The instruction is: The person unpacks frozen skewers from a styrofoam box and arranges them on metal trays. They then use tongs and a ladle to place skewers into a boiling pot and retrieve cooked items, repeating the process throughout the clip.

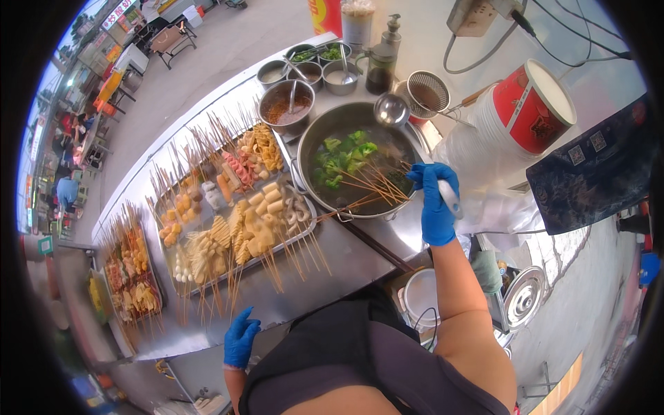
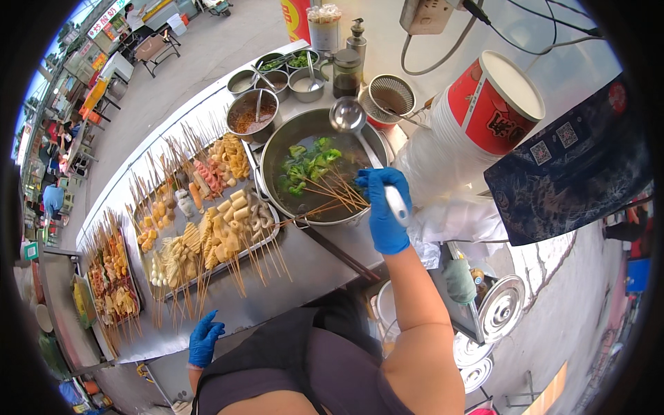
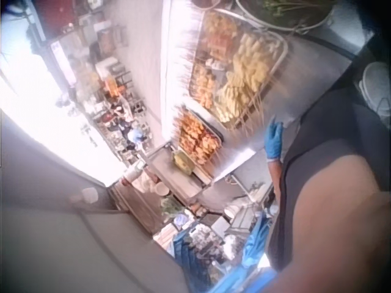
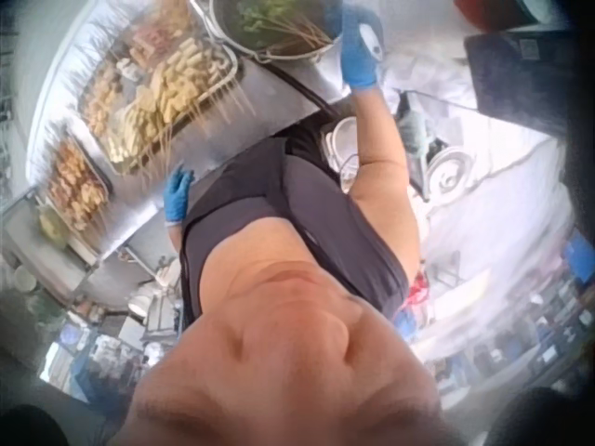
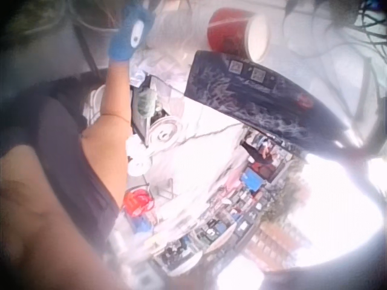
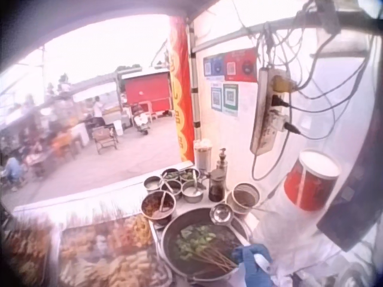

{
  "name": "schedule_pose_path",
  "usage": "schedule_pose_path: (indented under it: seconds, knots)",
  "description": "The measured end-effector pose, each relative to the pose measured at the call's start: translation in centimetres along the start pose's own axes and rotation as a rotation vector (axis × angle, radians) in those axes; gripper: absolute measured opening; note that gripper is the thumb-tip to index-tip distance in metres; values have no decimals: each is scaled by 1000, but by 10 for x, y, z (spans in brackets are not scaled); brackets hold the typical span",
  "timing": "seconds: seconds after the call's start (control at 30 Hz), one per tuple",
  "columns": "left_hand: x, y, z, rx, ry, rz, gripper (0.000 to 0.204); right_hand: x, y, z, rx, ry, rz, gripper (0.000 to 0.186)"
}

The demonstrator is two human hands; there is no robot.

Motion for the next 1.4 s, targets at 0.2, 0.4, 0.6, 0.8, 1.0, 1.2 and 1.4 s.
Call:
schedule_pose_path:
  seconds: [0.2, 0.4, 0.6, 0.8, 1.0, 1.2, 1.4]
  knots:
    - [-13, 10, 1, 37, 51, 14, 40, -3, -1, -45, 231, -459, -28, 12]
    - [-23, 9, 15, 33, 35, 25, 40, -3, 8, -55, 465, -635, -228, 22]
    - [-16, 5, 22, 31, 39, 30, 40, -16, 6, -66, 512, -648, -181, 25]
    - [-16, -3, 31, 20, 29, 15, 39, -18, 9, -64, 551, -611, -147, 24]
    - [-14, -5, 36, 11, 29, 12, 39, -23, 10, -66, 613, -666, -214, 25]
    - [-12, -7, 40, 6, 15, 18, 39, -37, 9, -75, 427, -518, -110, 16]
    - [-3, -7, 45, 16, 2, 3, 43, -42, 7, -73, 0, -91, 302, 15]
Point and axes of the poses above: each hand's wrist, its own y-axis towards the middle knuckle, its own z-axis out of the palm, x = y × z, the point moved 2 cm from there along y, towards the middle knuckle, and after that the axes turned 15 degrees about y, right-handed, at the moved point
